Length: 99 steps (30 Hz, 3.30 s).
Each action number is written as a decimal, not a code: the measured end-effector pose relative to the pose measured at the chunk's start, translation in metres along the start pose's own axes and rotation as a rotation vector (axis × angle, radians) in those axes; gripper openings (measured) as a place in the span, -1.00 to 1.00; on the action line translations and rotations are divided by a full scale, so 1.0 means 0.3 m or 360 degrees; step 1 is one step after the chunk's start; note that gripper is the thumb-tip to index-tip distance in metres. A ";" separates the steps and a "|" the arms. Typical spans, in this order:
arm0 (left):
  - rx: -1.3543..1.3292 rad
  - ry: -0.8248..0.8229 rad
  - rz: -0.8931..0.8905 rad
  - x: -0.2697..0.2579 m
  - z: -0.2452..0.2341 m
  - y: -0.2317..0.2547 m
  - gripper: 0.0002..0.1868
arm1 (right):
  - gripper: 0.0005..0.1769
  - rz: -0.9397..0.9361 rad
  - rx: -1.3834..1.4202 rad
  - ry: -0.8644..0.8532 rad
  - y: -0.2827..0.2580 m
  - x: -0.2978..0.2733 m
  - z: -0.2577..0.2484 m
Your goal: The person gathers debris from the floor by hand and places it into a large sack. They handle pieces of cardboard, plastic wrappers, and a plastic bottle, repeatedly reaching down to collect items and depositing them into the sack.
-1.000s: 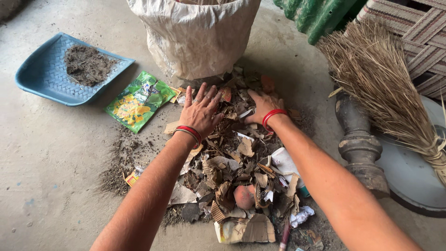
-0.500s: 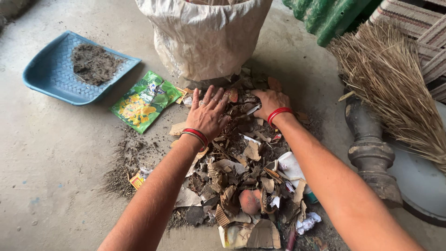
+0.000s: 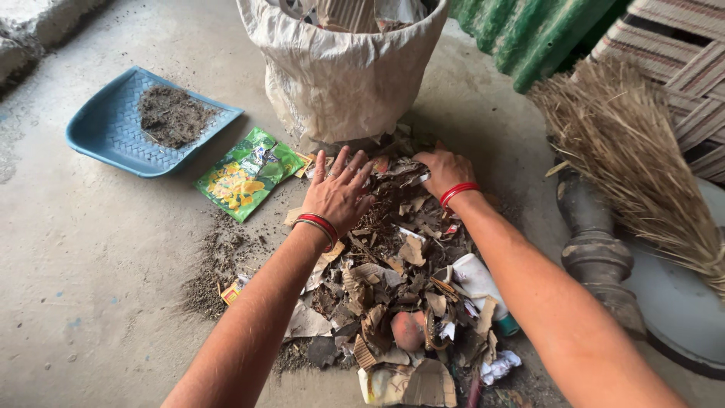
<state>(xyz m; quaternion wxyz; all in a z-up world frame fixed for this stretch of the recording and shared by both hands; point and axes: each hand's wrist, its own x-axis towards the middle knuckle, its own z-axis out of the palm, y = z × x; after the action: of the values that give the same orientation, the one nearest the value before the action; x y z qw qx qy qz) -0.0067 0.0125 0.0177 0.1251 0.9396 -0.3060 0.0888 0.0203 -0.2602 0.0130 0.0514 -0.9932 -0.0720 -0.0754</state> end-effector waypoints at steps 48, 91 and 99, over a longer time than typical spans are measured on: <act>0.0277 0.0548 0.0019 0.216 -0.565 0.020 -0.07 | -0.83 -0.0286 -0.0112 0.0672 -0.232 0.321 -1.197; 0.0120 0.0822 0.0086 0.239 -0.471 -0.010 0.01 | -0.31 0.0109 0.0159 -0.0525 -0.231 0.975 -0.707; 0.0132 0.0766 0.0076 0.231 -0.494 -0.004 0.06 | -0.11 -0.0121 0.0427 -0.0287 -0.185 0.928 -0.818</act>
<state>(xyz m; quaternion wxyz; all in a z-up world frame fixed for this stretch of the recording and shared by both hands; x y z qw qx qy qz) 0.0360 0.0180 0.1756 0.1534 0.8881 -0.2857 0.3256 0.2492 -0.1956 0.3032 0.1738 -0.9768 -0.1233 0.0225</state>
